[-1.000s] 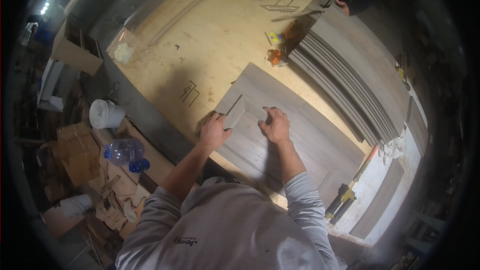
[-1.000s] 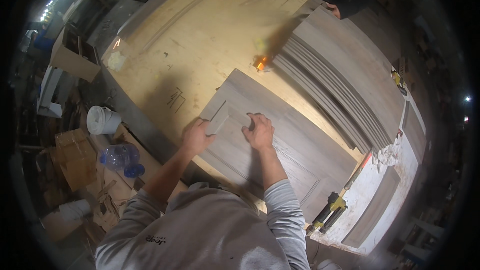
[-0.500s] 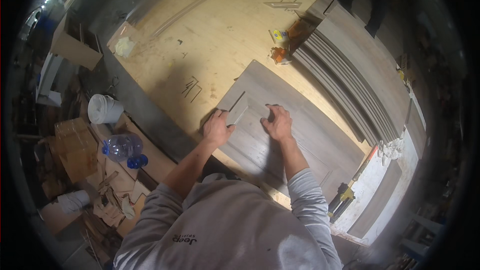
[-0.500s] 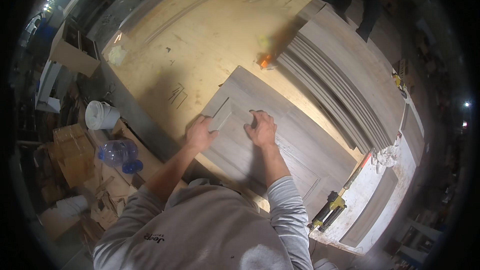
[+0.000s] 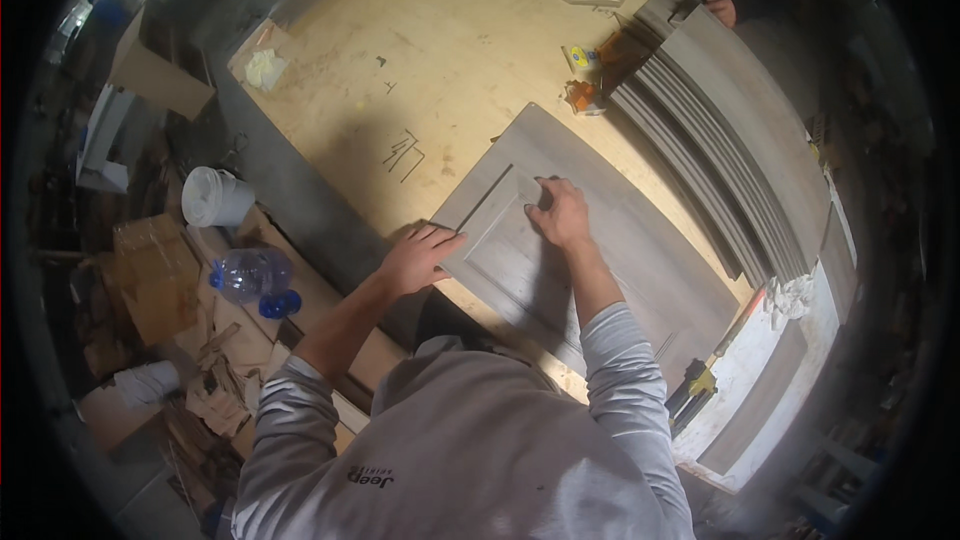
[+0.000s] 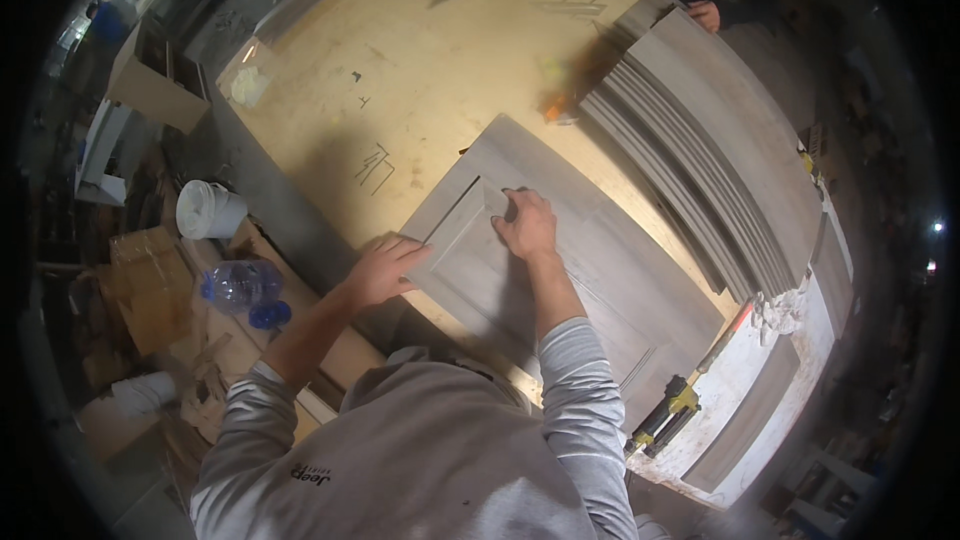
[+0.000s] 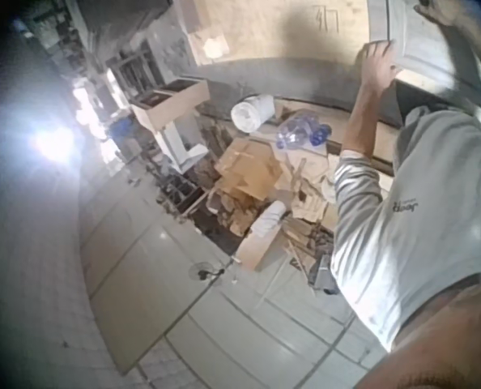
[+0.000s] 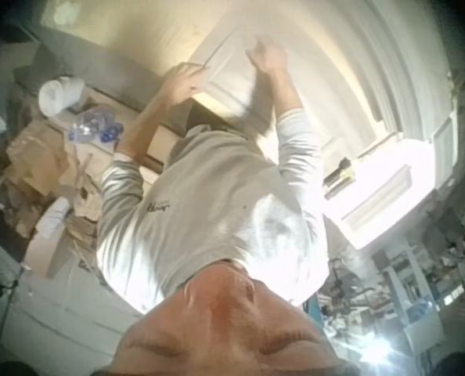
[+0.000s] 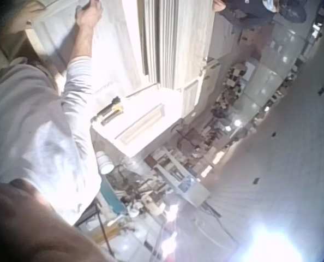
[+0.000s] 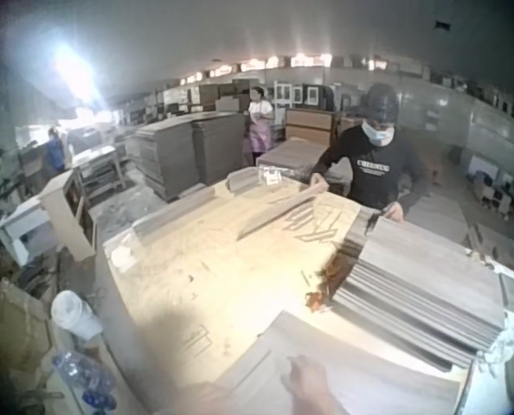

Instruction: Assembling wooden furniture panels using a pneumatic nail gun and applying wood glue to trim pieces.

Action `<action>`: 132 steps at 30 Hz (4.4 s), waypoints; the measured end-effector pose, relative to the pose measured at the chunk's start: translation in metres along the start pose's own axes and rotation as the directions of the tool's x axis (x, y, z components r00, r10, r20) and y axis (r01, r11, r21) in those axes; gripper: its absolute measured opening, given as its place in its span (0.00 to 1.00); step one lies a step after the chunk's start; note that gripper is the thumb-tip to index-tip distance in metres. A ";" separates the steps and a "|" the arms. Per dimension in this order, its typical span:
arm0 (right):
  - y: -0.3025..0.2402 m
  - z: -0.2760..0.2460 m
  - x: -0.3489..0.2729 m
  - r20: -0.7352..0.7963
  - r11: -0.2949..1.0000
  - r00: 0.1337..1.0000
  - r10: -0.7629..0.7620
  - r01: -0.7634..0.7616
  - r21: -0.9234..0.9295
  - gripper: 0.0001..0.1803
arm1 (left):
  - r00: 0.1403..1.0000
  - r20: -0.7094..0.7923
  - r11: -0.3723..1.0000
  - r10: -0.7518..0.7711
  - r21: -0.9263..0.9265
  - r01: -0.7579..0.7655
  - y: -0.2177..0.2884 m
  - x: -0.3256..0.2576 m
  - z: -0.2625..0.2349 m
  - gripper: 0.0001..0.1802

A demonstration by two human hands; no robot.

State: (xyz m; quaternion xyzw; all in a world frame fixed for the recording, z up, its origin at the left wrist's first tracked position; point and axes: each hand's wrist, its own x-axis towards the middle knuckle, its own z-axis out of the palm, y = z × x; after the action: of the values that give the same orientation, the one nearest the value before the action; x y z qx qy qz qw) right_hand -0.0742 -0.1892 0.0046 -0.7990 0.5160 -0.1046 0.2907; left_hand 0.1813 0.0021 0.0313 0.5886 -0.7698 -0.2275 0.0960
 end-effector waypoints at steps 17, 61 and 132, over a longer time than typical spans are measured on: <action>0.003 0.005 0.000 -0.018 0.999 1.000 -0.023 0.023 -0.037 0.31 | 0.998 -0.023 0.998 0.061 0.021 -0.060 0.003 0.000 -0.004 0.44; 0.094 -0.025 -0.450 -0.434 0.814 0.692 0.577 -0.533 0.232 0.38 | 0.955 0.068 0.757 -0.290 -0.594 0.272 -0.065 0.046 0.049 0.16; -0.001 0.215 -0.367 -0.462 0.449 -0.293 0.837 0.850 0.275 0.48 | 0.069 0.461 0.131 0.885 -0.103 -0.986 0.347 0.102 0.218 0.30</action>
State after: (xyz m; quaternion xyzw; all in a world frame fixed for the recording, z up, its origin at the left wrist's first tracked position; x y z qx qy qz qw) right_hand -0.1361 0.2124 -0.1199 0.0072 0.3142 -0.9456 0.0844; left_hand -0.2382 0.0273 -0.0122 -0.1115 -0.9844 -0.1349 -0.0169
